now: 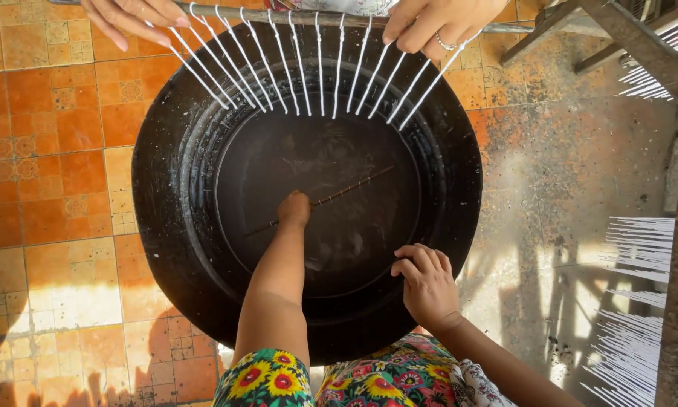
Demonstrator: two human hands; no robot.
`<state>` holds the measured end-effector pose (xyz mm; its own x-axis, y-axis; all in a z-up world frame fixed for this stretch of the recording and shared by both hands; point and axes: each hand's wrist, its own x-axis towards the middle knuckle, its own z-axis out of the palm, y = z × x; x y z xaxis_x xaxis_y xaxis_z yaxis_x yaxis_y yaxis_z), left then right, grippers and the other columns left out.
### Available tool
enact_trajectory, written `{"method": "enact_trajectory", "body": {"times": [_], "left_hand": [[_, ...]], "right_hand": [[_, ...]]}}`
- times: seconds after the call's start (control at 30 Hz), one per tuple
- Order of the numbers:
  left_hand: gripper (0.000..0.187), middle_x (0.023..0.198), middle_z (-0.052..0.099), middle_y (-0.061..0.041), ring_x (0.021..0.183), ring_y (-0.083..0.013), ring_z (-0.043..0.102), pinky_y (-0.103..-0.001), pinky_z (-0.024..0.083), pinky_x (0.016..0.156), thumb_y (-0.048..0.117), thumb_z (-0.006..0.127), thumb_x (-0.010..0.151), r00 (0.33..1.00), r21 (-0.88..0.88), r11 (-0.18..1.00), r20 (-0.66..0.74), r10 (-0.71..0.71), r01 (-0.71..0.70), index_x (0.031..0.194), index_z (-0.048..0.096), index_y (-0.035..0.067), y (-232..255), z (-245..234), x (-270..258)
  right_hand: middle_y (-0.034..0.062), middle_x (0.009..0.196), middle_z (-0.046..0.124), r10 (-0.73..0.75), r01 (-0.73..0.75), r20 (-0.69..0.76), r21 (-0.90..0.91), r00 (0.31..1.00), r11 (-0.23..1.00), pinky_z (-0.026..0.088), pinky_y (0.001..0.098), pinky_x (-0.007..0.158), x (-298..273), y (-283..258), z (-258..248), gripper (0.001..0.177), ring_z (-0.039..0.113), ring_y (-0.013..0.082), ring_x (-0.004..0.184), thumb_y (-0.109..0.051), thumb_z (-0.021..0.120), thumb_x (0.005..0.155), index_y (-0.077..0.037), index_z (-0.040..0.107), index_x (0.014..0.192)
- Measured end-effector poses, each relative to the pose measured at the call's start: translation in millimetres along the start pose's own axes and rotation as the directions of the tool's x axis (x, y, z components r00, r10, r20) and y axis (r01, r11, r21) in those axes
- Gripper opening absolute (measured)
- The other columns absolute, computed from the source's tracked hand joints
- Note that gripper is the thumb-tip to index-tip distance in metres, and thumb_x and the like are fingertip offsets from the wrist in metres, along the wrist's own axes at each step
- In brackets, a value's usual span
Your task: Dipping racks of candle wicks into a vat of melted wax to coat them and build up candle thickness.
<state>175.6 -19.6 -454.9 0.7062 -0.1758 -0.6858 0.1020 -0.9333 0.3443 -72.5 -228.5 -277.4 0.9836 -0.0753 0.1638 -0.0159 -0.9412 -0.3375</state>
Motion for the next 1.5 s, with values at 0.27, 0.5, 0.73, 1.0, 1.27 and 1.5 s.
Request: {"method": "enact_trajectory", "body": {"times": [0.27, 0.5, 0.73, 1.0, 1.27, 1.5], "left_hand": [[0.053, 0.150, 0.052, -0.027, 0.139, -0.0410, 0.051, -0.055, 0.039, 0.117, 0.003, 0.035, 0.092, 0.997, -0.111, 0.993, -0.055, -0.049, 0.043, 0.139, 0.055, -0.012, 11.8, -12.8, -36.9], [0.025, 0.120, 0.073, -0.019, 0.116, -0.0399, 0.069, -0.056, 0.058, 0.092, 0.016, 0.063, 0.098, 1.000, 0.243, 0.970, 0.020, 0.008, -0.012, 0.114, 0.078, 0.006, 54.9, -70.7, -130.7], [0.016, 0.106, 0.077, -0.019, 0.106, -0.0388, 0.073, -0.053, 0.059, 0.091, 0.018, 0.074, 0.091, 0.966, 0.298, 0.942, -0.156, 0.205, -0.152, 0.101, 0.083, 0.010, 68.5, -120.6, -241.1], [0.010, 0.097, 0.078, -0.017, 0.100, -0.0407, 0.074, -0.053, 0.058, 0.089, 0.020, 0.077, 0.084, 0.897, 0.352, 0.929, -0.368, 0.246, -0.110, 0.091, 0.083, 0.014, 105.8, -196.9, -347.4], [0.011, 0.094, 0.078, -0.019, 0.097, -0.0424, 0.073, -0.053, 0.057, 0.088, 0.018, 0.077, 0.085, 0.831, 0.376, 0.917, -0.462, 0.310, -0.133, 0.094, 0.083, 0.015, 121.6, -231.3, -425.3], [0.016, 0.094, 0.074, -0.011, 0.096, -0.0362, 0.069, -0.051, 0.055, 0.086, 0.024, 0.083, 0.084, 0.702, 0.360, 0.919, -0.612, 0.364, -0.163, 0.099, 0.083, 0.019, 125.9, -223.8, -476.4]], "right_hand": [[-0.0078, 0.111, 0.061, -0.026, 0.026, -0.040, 0.019, 0.999, 0.999, 0.043, 0.0395, 0.099, 3.0, 1.8, 6.3, 0.027, 0.060, 0.0191, 0.117, -0.003, 0.060, 0.087, -0.029, 0.057, 0.084], [-0.0028, 0.115, 0.064, 0.023, 0.004, -0.077, 0.335, 0.997, 0.942, 0.047, 0.0409, 0.096, 16.4, 1.3, -16.3, 0.012, 0.062, 0.0231, 0.117, -0.021, 0.067, 0.096, -0.024, 0.064, 0.108], [-0.0113, 0.116, 0.063, -0.235, 0.260, -0.172, 0.140, 0.957, 0.956, 0.036, 0.0434, 0.103, 71.4, 27.7, -45.3, 0.018, 0.055, 0.0173, 0.124, -0.027, 0.073, 0.092, -0.031, 0.071, 0.110], [-0.0123, 0.109, 0.065, -0.498, 0.518, -0.228, 0.031, 0.836, 0.855, 0.038, 0.0522, 0.104, 129.0, 0.6, -131.7, 0.026, 0.060, 0.0203, 0.119, -0.029, 0.079, 0.085, -0.031, 0.072, 0.110], [-0.0004, 0.100, 0.065, -0.617, 0.638, -0.354, -0.069, 0.703, 0.767, 0.042, 0.0517, 0.101, 152.0, -11.2, -173.0, 0.026, 0.065, 0.0280, 0.105, -0.026, 0.078, 0.087, -0.027, 0.072, 0.111], [-0.0009, 0.099, 0.061, -0.621, 0.649, -0.340, -0.039, 0.706, 0.760, 0.042, 0.0485, 0.100, 152.5, -18.5, -191.7, 0.015, 0.062, 0.0268, 0.104, -0.025, 0.074, 0.095, -0.025, 0.071, 0.109]]}}
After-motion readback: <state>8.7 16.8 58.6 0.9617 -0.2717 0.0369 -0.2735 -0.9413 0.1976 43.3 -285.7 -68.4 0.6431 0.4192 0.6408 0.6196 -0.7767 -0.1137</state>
